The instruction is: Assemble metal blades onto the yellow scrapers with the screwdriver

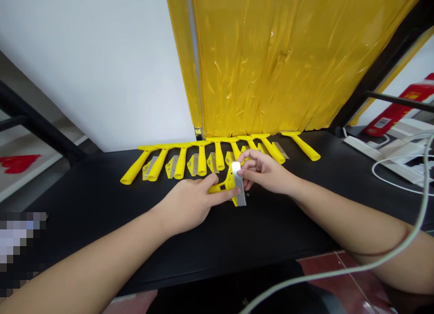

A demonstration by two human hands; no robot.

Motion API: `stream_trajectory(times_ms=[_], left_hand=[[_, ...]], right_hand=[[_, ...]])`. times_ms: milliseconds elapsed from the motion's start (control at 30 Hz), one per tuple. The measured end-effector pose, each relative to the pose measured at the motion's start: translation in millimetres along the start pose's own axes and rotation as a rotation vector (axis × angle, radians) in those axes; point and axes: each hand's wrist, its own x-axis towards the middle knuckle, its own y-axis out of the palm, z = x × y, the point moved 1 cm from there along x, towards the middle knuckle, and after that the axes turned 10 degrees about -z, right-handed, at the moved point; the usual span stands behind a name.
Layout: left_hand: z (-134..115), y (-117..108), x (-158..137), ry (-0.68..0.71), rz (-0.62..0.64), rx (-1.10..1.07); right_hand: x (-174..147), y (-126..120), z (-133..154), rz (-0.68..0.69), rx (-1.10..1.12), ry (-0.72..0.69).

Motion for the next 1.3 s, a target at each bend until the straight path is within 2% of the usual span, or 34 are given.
stream_trajectory(times_ms=[100,167,233,333,433,533,767,967,1167,1300], left_hand=[[1.0,1.2,-0.2,-0.014,-0.011,0.002],[1.3,2.9,-0.5,-0.02,-0.012,0.005],[1.8,4.9,-1.2,-0.027,-0.019,0.015],[3.0,6.8,-2.5,-0.045,-0.042,0.022],[4.4,7.2,-3.3,-0.066,-0.054,0.02],[5.3,7.0,-3.0,-0.076,-0.05,0.009],[5.9,6.1,-0.7,-0.118,-0.026,-0.045],[7.3,5.9,-0.3,-0.146,-0.021,-0.117],[8.0,5.7,0.2,-0.209,-0.004,-0.141],[8.8,7.5,-0.4,-0.232,-0.005,-0.139]], right_hand=[[0.5,-2.9,-0.7,0.042,-0.038,-0.012],[1.8,-8.8,-0.4,0.015,-0.123,-0.06],[3.6,-19.3,2.2,-0.053,-0.317,-0.147],[5.7,-38.3,9.9,-0.107,-0.733,-0.253],[5.8,-49.3,17.2,-0.03,-0.981,-0.248],[4.7,-48.2,17.6,0.055,-1.048,-0.22],[4.6,-43.8,5.0,0.046,-1.046,-0.103],[2.8,-50.2,14.4,0.079,-0.998,-0.03],[7.0,-55.4,20.4,-0.089,-0.647,-0.163],[7.6,-52.3,21.5,-0.159,-0.413,-0.145]])
